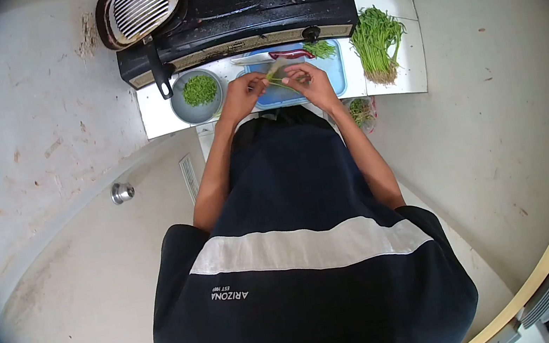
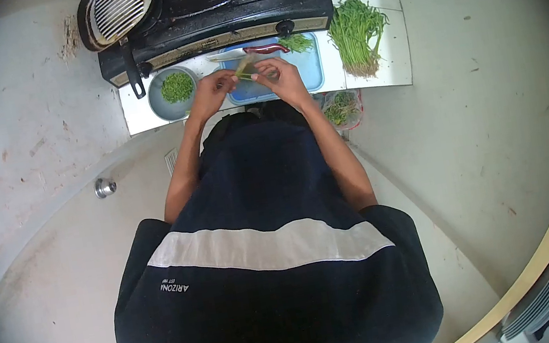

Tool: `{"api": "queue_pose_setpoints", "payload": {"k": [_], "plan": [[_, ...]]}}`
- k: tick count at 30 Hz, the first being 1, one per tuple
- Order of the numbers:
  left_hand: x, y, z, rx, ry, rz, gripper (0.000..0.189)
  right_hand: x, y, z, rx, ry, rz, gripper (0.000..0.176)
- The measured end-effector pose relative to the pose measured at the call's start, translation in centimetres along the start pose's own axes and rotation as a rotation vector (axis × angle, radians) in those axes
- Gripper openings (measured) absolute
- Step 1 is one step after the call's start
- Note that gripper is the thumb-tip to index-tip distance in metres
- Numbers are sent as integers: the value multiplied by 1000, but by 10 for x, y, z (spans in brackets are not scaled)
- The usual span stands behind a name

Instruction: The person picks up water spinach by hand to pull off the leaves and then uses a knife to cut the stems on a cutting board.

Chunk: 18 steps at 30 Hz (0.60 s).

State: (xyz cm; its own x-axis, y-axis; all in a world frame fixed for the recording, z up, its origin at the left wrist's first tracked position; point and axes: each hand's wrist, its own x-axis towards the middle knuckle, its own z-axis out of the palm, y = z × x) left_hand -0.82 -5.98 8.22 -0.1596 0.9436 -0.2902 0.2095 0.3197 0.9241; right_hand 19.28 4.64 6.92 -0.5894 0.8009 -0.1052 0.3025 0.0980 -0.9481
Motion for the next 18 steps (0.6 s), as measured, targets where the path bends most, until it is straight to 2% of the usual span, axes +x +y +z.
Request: {"api": "queue_pose_setpoints", "payload": {"k": [1,2,3,4,6,10,12,13,16,18], "plan": [[-3,-6,-2,-41,109,-28,22,3,13,0,1,-20,-2,24],[-7,-11,-5,-80,217,-56,21,6,25,-2,-183,-68,-95,28],[-10,-16,-9,-139,271,-39,20,8,36,-1,-364,-113,-192,33],[-14,-18,-12,-137,288,-49,20,8,43,3,-356,-130,-199,33],[-22,-19,-18,-210,365,-90,19,11,55,13,-682,-174,-376,36],[-39,-12,-16,-206,402,-121,19,24,80,24,-773,-304,-437,32],[-47,-11,-9,-172,417,-166,19,33,88,24,-879,-206,-534,23],[-49,-13,-4,-169,431,-176,19,37,89,24,-830,-153,-547,20],[-53,-14,13,-161,445,-217,20,49,88,16,-857,-163,-569,17],[-55,-12,24,-28,441,-321,22,51,83,9,-838,-151,-563,18]]}}
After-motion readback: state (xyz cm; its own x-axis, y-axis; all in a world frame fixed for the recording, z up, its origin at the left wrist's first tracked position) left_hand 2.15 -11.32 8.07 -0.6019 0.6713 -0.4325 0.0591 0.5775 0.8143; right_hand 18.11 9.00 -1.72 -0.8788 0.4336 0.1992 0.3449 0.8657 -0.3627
